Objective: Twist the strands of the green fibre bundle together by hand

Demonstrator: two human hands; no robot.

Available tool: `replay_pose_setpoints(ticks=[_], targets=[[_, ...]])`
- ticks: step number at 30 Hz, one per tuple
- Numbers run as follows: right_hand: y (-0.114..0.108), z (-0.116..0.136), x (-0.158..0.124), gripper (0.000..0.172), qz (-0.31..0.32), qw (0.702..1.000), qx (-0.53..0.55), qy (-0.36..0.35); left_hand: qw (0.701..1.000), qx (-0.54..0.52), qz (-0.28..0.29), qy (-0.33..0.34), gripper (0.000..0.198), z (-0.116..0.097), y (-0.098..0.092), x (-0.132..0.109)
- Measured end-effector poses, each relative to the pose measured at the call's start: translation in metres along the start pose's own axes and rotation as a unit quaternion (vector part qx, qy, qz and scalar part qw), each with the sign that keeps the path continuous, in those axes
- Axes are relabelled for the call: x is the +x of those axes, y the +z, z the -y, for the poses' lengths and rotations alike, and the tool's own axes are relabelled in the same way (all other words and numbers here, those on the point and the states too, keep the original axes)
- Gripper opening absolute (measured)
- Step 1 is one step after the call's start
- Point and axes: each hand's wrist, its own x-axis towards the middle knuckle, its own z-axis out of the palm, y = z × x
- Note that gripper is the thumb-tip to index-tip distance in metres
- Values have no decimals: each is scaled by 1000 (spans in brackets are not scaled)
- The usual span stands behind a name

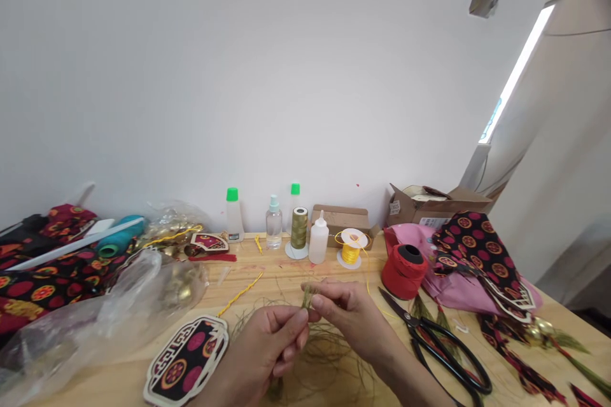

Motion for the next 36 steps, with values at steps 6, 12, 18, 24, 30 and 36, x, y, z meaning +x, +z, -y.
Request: replay_pose_setpoints(ticks=[6,12,18,24,30,36], targets=[[-2,6,-1,33,-78,986,115,94,1000,-3,6,-20,28,0,1,-1],[-2,6,-1,34,-104,973,155,132,990,-141,-10,-2,22,1,-7,3],[5,8,-5,31,63,983,151,77,994,-103,26,0,32,2,-6,2],[3,9,-6,28,-2,977,173,123,998,-14,60,-20,37,4,-1,-1],[4,8,-5,27,-30,967,215,133,997,9,56,-50,37,1,2,-5],[3,6,-1,22,-20,976,200,82,997,-38,-3,-62,38,-7,9,-9]])
